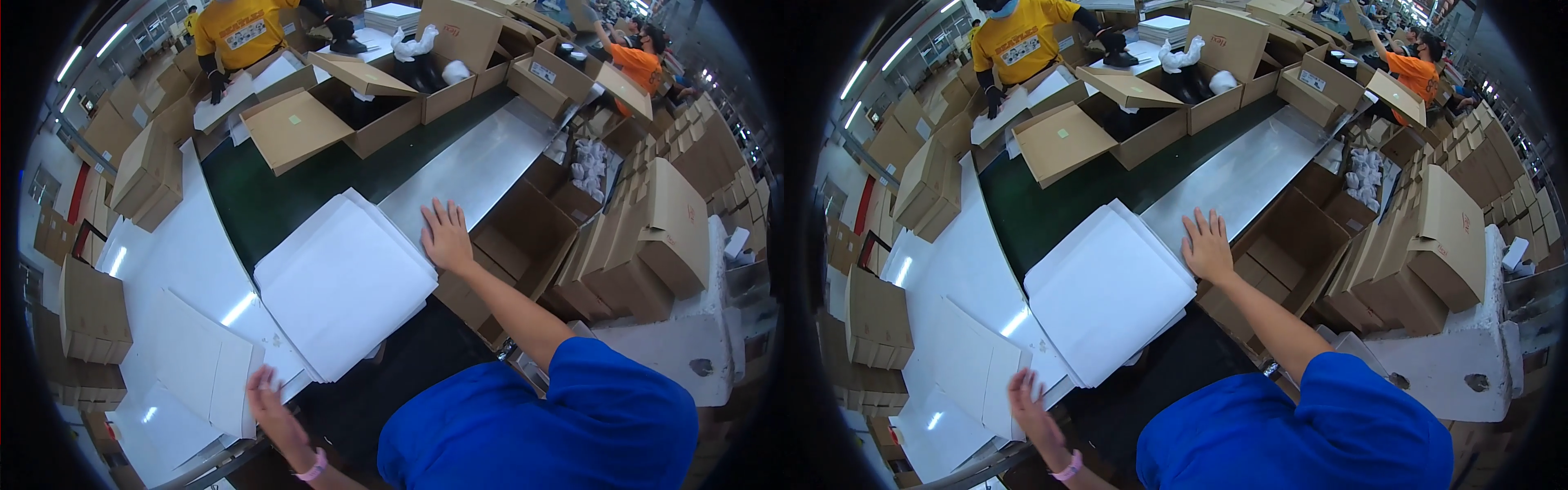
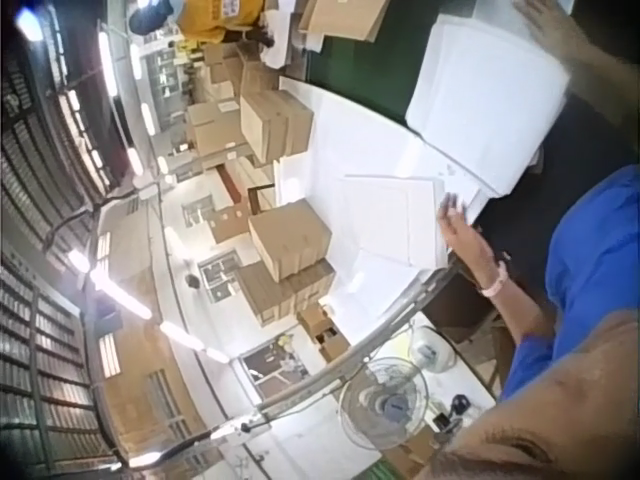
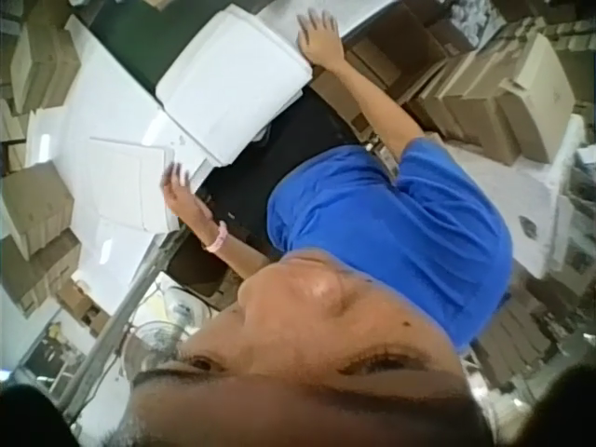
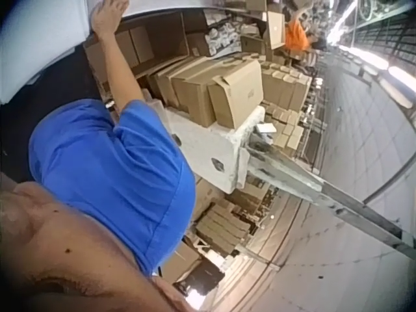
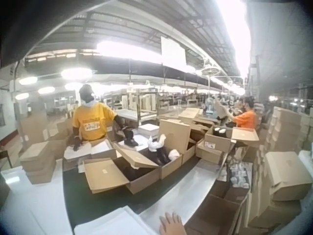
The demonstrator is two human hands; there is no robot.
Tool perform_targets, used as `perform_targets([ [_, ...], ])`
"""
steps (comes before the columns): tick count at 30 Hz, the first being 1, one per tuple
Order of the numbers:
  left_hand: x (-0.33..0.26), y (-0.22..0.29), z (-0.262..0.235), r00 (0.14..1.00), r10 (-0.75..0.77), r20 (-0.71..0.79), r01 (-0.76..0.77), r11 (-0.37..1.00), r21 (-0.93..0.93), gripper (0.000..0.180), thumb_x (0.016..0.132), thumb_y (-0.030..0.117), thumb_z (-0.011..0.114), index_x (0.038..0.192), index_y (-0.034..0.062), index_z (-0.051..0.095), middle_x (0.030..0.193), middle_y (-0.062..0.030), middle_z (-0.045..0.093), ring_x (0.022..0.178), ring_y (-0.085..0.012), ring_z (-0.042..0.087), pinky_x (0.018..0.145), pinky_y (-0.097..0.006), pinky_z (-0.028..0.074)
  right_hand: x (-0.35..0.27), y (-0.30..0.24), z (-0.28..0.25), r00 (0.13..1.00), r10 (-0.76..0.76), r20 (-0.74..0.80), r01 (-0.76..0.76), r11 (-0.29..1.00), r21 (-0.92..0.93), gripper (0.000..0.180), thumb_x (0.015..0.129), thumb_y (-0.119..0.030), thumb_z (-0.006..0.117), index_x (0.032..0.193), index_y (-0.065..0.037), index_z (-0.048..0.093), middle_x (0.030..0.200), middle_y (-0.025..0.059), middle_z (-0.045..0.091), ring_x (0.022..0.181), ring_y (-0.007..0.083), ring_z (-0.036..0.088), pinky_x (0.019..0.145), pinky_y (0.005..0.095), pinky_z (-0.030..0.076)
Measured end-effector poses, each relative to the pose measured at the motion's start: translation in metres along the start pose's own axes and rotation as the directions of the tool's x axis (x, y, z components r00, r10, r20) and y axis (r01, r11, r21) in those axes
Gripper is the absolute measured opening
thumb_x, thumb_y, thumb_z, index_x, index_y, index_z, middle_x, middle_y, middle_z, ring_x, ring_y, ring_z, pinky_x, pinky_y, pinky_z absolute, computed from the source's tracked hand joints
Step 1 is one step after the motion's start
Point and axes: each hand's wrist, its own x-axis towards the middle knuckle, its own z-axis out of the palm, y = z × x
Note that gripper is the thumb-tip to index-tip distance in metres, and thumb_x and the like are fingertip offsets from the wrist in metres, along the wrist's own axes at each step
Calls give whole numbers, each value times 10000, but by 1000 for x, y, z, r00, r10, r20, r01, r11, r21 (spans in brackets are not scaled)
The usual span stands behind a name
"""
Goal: Folding tissue paper into a shape to be used as stuffing for shoe packaging.
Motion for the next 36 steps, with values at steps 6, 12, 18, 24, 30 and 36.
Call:
perform_targets([
  [6, 140, -43, -140, 897, 433, -86, -279, 707, 649, 392, 1211, 220, 564, 1544, 28, 637, 1558, -146, 664, 1465, -312, 609, 1259, -491, 445, 1, -7, -6, 997, 70, 46, -70, 997, 11, 561, 1067, -319, 627, 1605, -160, 607, 1759, 218, 475, 1646, 542, 368, 1387, 655, 217],
  [12, 193, -115, -200, 938, 322, -130, 85, 152, 985, 734, 1167, 583, 579, 1809, 285, 384, 1903, -122, 289, 1748, -481, 207, 1337, -778, 179, 2, -18, -3, 1000, 29, 12, -30, 998, 51, 569, 1057, -308, 609, 1598, -135, 614, 1748, 239, 491, 1641, 560, 373, 1380, 669, 217],
  [18, 197, -133, -189, 977, 175, -124, 104, 123, 987, 762, 1173, 644, 503, 1836, 307, 333, 1932, -100, 227, 1773, -444, 156, 1356, -775, 80, 4, -14, -7, 999, 54, 4, -54, 998, 25, 569, 1050, -299, 610, 1595, -135, 616, 1735, 241, 505, 1637, 552, 383, 1376, 668, 227],
  [24, 200, -136, -193, 971, 210, -115, 83, 157, 984, 742, 1173, 619, 527, 1824, 299, 372, 1925, -98, 254, 1772, -443, 165, 1359, -771, 74, 4, -16, -7, 999, 53, -6, -53, 998, 25, 565, 1038, -301, 620, 1576, -132, 643, 1726, 230, 518, 1632, 541, 395, 1375, 664, 238],
  [30, 183, -136, -203, 960, 239, -143, 126, 87, 988, 717, 1155, 579, 590, 1780, 249, 473, 1881, -140, 356, 1738, -471, 257, 1360, -753, 127, 1, -26, 4, 997, 42, 57, -44, 999, 30, 587, 1057, -305, 615, 1614, -120, 625, 1755, 227, 494, 1644, 531, 389, 1401, 641, 218],
  [36, 182, -132, -176, 890, 452, -54, -40, 196, 980, 585, 1110, 498, 694, 1629, 232, 658, 1755, -156, 541, 1631, -458, 442, 1335, -697, 269, 3, -13, 2, 993, 31, 113, -28, 999, -30, 570, 1120, -295, 566, 1669, -144, 578, 1790, 197, 474, 1687, 495, 341, 1414, 609, 181],
])
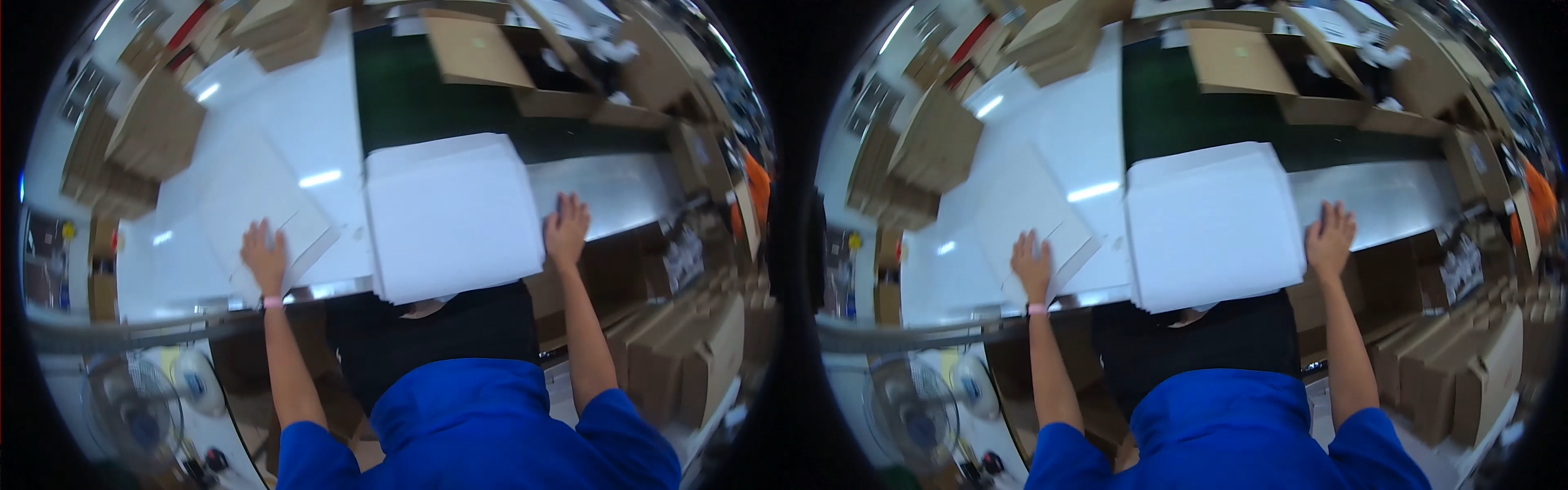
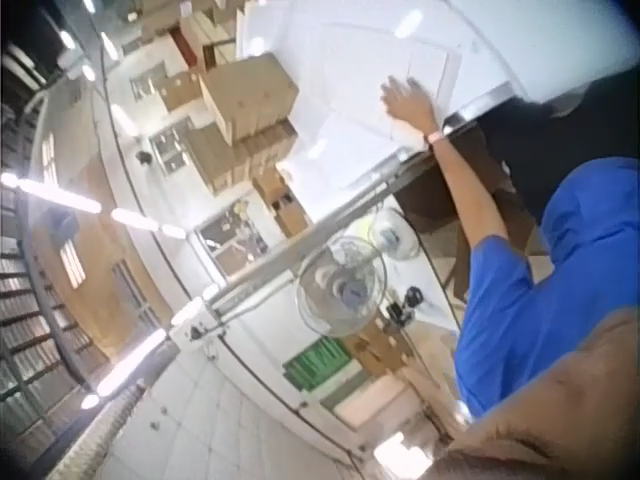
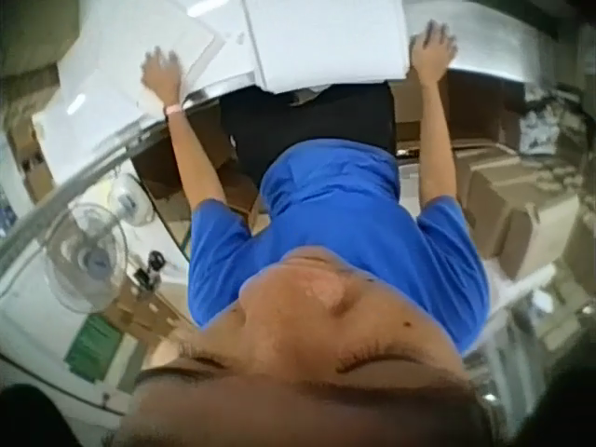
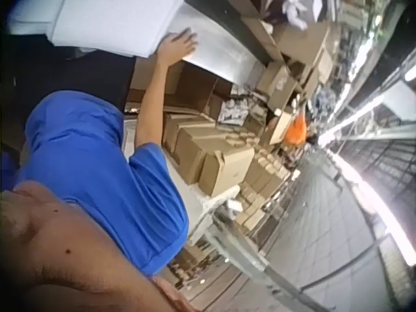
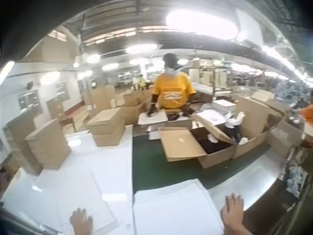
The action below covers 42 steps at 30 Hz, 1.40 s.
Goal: Folding tissue paper into a shape to be used as stuffing for shoe packaging.
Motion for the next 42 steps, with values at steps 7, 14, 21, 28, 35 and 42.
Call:
perform_targets([
  [7, -8, 4, -15, 990, -88, -111, 76, 991, -106, 400, 1068, 423, 769, 1416, 231, 817, 1612, -86, 665, 1561, -375, 514, 1333, -565, 309, -1, -2, 15, 1000, -19, -9, 19, 1000, -1, 565, 1127, -332, 545, 1674, -191, 572, 1804, 178, 458, 1707, 496, 304, 1420, 612, 154],
  [14, -7, -7, -18, 965, -19, -262, -3, 996, -85, 307, 1116, 336, 729, 1323, 143, 848, 1366, -99, 799, 1389, -357, 651, 1238, -523, 425, -1, 1, 20, 1000, -27, -15, 27, 1000, -6, 570, 1127, -346, 543, 1676, -194, 571, 1810, 160, 452, 1706, 482, 309, 1418, 606, 166],
  [21, -9, 23, -32, 873, -437, -215, 233, 763, -603, 270, 1154, 127, 652, 1375, 109, 807, 917, -164, 729, 860, -295, 706, 828, -408, 560, -4, 9, 21, 999, -24, -26, 23, 1000, -12, 570, 1123, -347, 546, 1670, -192, 579, 1811, 154, 452, 1703, 473, 317, 1417, 600, 170],
  [28, -13, 0, -33, 983, -179, 49, 184, 909, -375, 389, 1025, -35, 599, 1281, 121, 846, 1321, -232, 755, 1232, -411, 711, 1033, -451, 566, -1, 9, 24, 999, -36, -39, 36, 999, -1, 570, 1125, -351, 537, 1672, -196, 580, 1812, 152, 451, 1703, 474, 316, 1416, 595, 173],
  [35, 8, -36, 5, 973, -86, -213, 25, 962, -274, 345, 1001, 158, 689, 1304, 125, 852, 1401, -245, 751, 1418, -468, 625, 1226, -532, 475, 0, 8, 22, 999, -36, -35, 35, 999, -25, 566, 1126, -349, 543, 1671, -198, 577, 1805, 152, 458, 1688, 486, 333, 1410, 604, 187],
  [42, 75, -42, 1, 896, -247, -370, 254, 967, -31, 593, 1021, 395, 714, 1549, 127, 711, 1685, -173, 598, 1605, -470, 455, 1282, -735, 337, -1, 3, 24, 997, -52, -55, 52, 999, 3, 564, 1122, -342, 553, 1666, -197, 581, 1796, 154, 467, 1679, 490, 344, 1403, 610, 201],
])
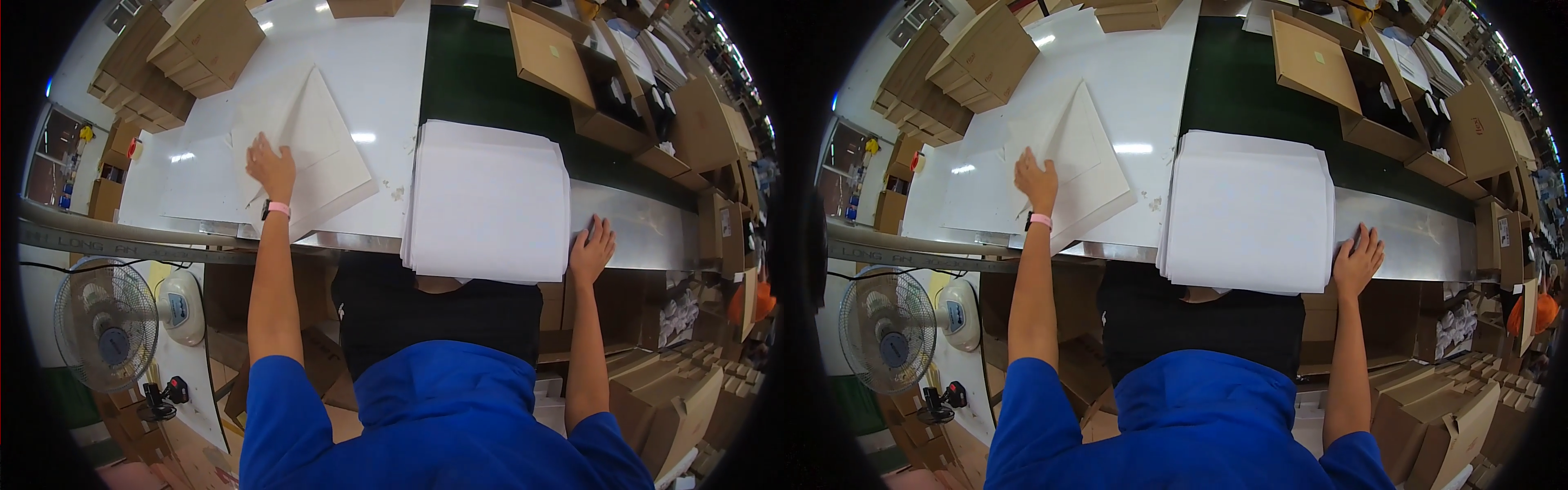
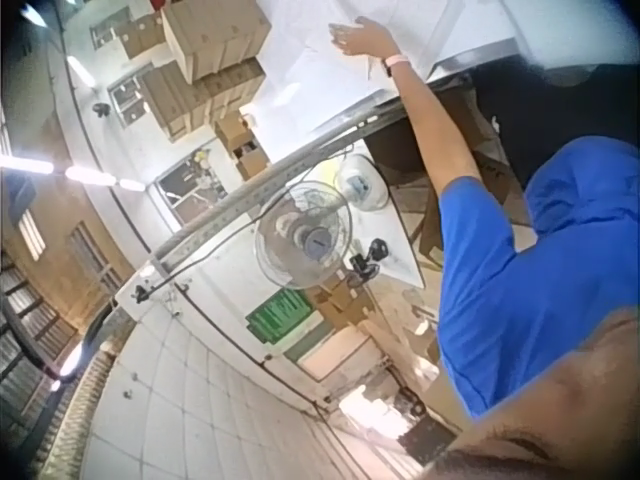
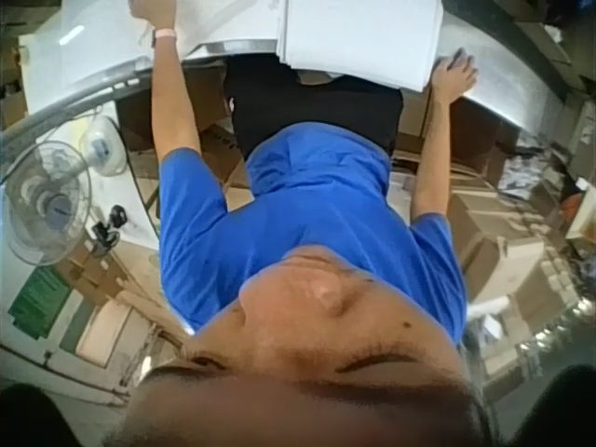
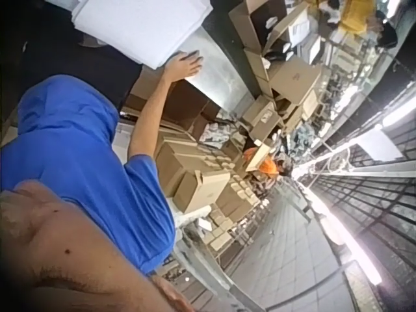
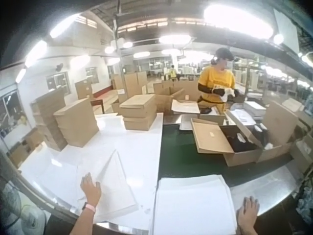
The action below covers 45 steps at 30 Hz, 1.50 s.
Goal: Folding tissue paper into a shape to be used as stuffing for shoe packaging.
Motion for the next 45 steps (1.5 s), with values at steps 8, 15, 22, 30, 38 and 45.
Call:
perform_targets([
  [8, -28, 43, 0, 863, 19, 505, -21, 1000, -1, 769, 1057, 732, 655, 1624, 213, 681, 1817, -6, 491, 1720, -479, 283, 1313, -844, 136, -1, 5, -2, 1000, 2, -11, -2, 1000, -1, 560, 1121, -338, 553, 1661, -196, 588, 1794, 154, 470, 1677, 490, 349, 1402, 609, 206],
  [15, -13, 33, 2, 875, 20, 484, -30, 999, 14, 568, 1131, 580, 622, 1540, 208, 752, 1666, -53, 662, 1581, -443, 535, 1266, -806, 308, -2, 4, -4, 1000, 0, -23, 0, 1000, -9, 555, 1120, -336, 557, 1656, -196, 594, 1787, 154, 482, 1674, 493, 354, 1399, 609, 212],
  [22, -4, 29, -10, 975, -185, 121, 219, 888, -405, 402, 1126, 163, 601, 1477, 234, 784, 1275, -212, 819, 1123, -417, 785, 993, -478, 606, 0, 0, -1, 1000, 5, -24, -5, 1000, 8, 551, 1122, -333, 552, 1654, -198, 599, 1794, 155, 476, 1678, 487, 352, 1401, 608, 210],
  [30, -5, 28, -57, 990, -28, -136, -37, 892, -451, 439, 1048, -57, 587, 1268, 209, 858, 1075, -164, 714, 902, -360, 689, 850, -446, 556, 1, -4, -2, 1000, 2, -2, -2, 1000, 11, 564, 1123, -340, 549, 1667, -198, 585, 1799, 155, 469, 1686, 484, 339, 1405, 604, 200],
  [38, -65, 91, -79, 951, 300, 72, -249, 883, -398, 319, 1024, -65, 611, 1173, 120, 824, 1187, -212, 649, 1011, -428, 709, 893, -518, 558, -1, 7, -2, 1000, 12, 12, -12, 1000, -11, 572, 1123, -343, 548, 1676, -202, 576, 1805, 152, 461, 1688, 491, 330, 1405, 605, 197],
  [45, -39, 73, -63, 992, 119, 44, -113, 985, -129, 402, 931, -76, 650, 1211, 151, 829, 1273, -218, 658, 1010, -449, 735, 897, -527, 601, 2, 10, 2, 1000, -17, 13, 17, 1000, 0, 568, 1131, -342, 543, 1681, -204, 571, 1802, 158, 463, 1686, 504, 326, 1401, 609, 203],
])
